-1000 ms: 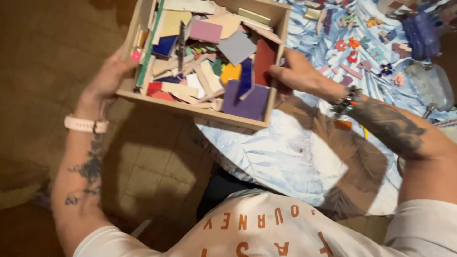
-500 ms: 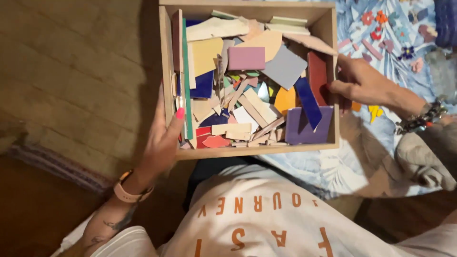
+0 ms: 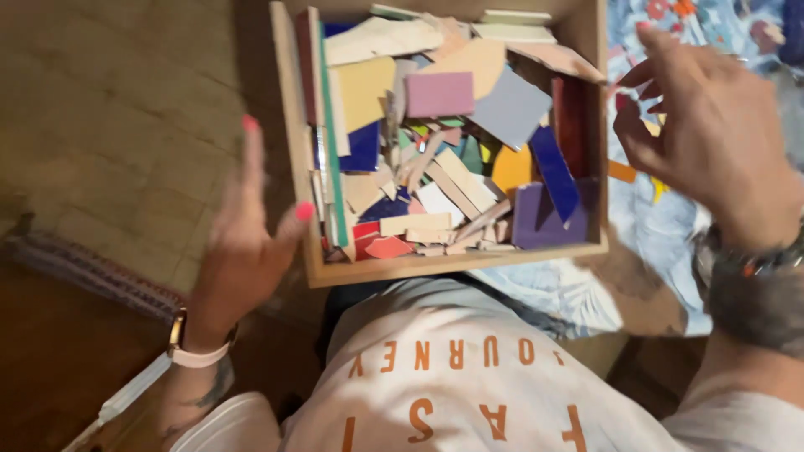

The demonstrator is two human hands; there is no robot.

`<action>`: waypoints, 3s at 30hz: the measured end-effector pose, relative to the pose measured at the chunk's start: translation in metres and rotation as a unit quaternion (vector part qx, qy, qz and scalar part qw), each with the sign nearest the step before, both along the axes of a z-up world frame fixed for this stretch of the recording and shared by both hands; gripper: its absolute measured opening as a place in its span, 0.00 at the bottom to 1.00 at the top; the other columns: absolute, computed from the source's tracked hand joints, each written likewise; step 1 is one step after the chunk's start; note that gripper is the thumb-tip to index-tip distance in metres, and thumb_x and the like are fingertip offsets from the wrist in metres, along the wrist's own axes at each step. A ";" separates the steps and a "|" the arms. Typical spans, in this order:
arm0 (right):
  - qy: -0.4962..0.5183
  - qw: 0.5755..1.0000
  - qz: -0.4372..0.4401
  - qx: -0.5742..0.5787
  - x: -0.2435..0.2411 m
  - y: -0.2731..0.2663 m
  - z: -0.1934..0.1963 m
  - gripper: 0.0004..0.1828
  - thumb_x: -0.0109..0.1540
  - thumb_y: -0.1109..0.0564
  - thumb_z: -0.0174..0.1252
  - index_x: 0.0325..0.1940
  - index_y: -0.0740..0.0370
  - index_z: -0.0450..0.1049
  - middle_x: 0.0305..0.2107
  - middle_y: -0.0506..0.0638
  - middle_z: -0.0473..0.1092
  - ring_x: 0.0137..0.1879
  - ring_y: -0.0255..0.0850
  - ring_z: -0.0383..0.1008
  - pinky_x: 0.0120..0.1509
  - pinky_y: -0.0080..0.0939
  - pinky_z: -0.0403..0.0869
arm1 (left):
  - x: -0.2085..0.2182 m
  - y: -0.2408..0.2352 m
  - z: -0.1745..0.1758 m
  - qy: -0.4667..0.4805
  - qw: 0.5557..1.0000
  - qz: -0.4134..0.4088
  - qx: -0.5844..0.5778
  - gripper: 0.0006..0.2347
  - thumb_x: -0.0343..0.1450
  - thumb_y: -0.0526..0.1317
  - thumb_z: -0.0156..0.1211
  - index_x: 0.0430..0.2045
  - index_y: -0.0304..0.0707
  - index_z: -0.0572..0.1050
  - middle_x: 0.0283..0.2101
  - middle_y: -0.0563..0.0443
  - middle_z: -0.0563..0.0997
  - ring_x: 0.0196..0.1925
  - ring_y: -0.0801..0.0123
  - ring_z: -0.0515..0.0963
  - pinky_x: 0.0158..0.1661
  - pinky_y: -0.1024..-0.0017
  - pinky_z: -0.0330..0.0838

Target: The person opens a wooden box and sorts through small ceramic tile pieces of various colors and shapes. They pick up individual pieces, examine them, and place some on the table while continuing to sift through the box contents.

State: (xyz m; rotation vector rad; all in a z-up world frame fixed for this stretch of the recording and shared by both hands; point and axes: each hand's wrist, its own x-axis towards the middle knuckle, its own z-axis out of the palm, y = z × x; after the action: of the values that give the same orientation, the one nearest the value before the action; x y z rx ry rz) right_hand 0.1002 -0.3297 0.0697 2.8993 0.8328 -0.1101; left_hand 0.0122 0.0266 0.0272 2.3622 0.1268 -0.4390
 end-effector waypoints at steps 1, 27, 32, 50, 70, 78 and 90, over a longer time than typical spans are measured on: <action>-0.177 0.983 0.049 -0.010 -0.007 0.008 0.001 0.28 0.55 0.59 0.56 0.60 0.68 0.65 0.31 0.45 0.70 0.37 0.37 0.71 0.33 0.34 0.69 | -0.003 0.006 -0.002 -0.164 0.986 0.009 0.024 0.28 0.68 0.54 0.34 0.57 0.40 0.38 0.63 0.42 0.46 0.63 0.45 0.52 0.56 0.58 0.50; 0.088 0.869 0.427 0.234 0.007 0.146 -0.034 0.12 0.54 0.66 0.49 0.43 0.68 0.67 0.31 0.54 0.66 0.35 0.43 0.67 0.39 0.42 0.72 | 0.009 -0.001 0.019 -0.386 0.917 0.021 -0.099 0.12 0.71 0.36 0.38 0.41 0.24 0.66 0.49 0.34 0.63 0.56 0.47 0.64 0.54 0.59 0.64; -0.020 0.856 0.508 0.094 -0.002 0.170 -0.039 0.20 0.54 0.61 0.50 0.51 0.64 0.61 0.32 0.50 0.61 0.38 0.40 0.62 0.38 0.41 0.68 | 0.004 -0.006 0.021 -0.403 0.906 0.018 -0.124 0.13 0.71 0.38 0.38 0.41 0.26 0.66 0.49 0.33 0.63 0.56 0.45 0.63 0.55 0.57 0.63; -0.137 0.809 0.572 0.019 0.033 0.172 -0.049 0.14 0.55 0.54 0.51 0.43 0.52 0.59 0.41 0.44 0.59 0.46 0.40 0.61 0.51 0.47 0.62 | 0.004 -0.002 0.027 -0.438 0.891 -0.016 -0.119 0.13 0.71 0.39 0.37 0.40 0.25 0.66 0.47 0.33 0.64 0.53 0.43 0.65 0.57 0.52 0.61; -0.248 0.758 0.599 0.070 0.024 0.159 -0.065 0.07 0.60 0.54 0.44 0.39 0.58 0.64 0.31 0.49 0.64 0.42 0.43 0.69 0.39 0.41 0.67 | 0.009 -0.004 0.023 -0.437 0.894 -0.042 -0.090 0.14 0.71 0.39 0.36 0.39 0.24 0.67 0.45 0.34 0.65 0.52 0.43 0.65 0.56 0.53 0.60; -0.261 0.743 0.606 0.113 0.024 0.157 -0.058 0.18 0.62 0.46 0.37 0.33 0.61 0.65 0.28 0.52 0.64 0.40 0.44 0.71 0.40 0.43 0.69 | 0.012 -0.007 0.022 -0.432 0.896 -0.052 -0.089 0.16 0.71 0.41 0.34 0.39 0.24 0.67 0.45 0.33 0.65 0.51 0.44 0.64 0.56 0.53 0.59; -0.283 0.744 0.595 0.116 0.001 0.136 -0.010 0.11 0.60 0.57 0.43 0.42 0.64 0.67 0.34 0.55 0.67 0.43 0.43 0.69 0.45 0.43 0.70 | 0.007 -0.023 0.030 -0.336 0.915 -0.106 -0.195 0.16 0.70 0.40 0.33 0.44 0.23 0.60 0.47 0.34 0.66 0.51 0.53 0.67 0.55 0.60 0.62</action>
State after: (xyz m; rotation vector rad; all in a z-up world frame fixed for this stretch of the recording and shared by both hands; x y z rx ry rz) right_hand 0.1011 -0.1941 0.0599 1.7417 2.3422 0.9611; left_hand 0.0193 0.0034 0.0569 2.0048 -0.4968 0.2517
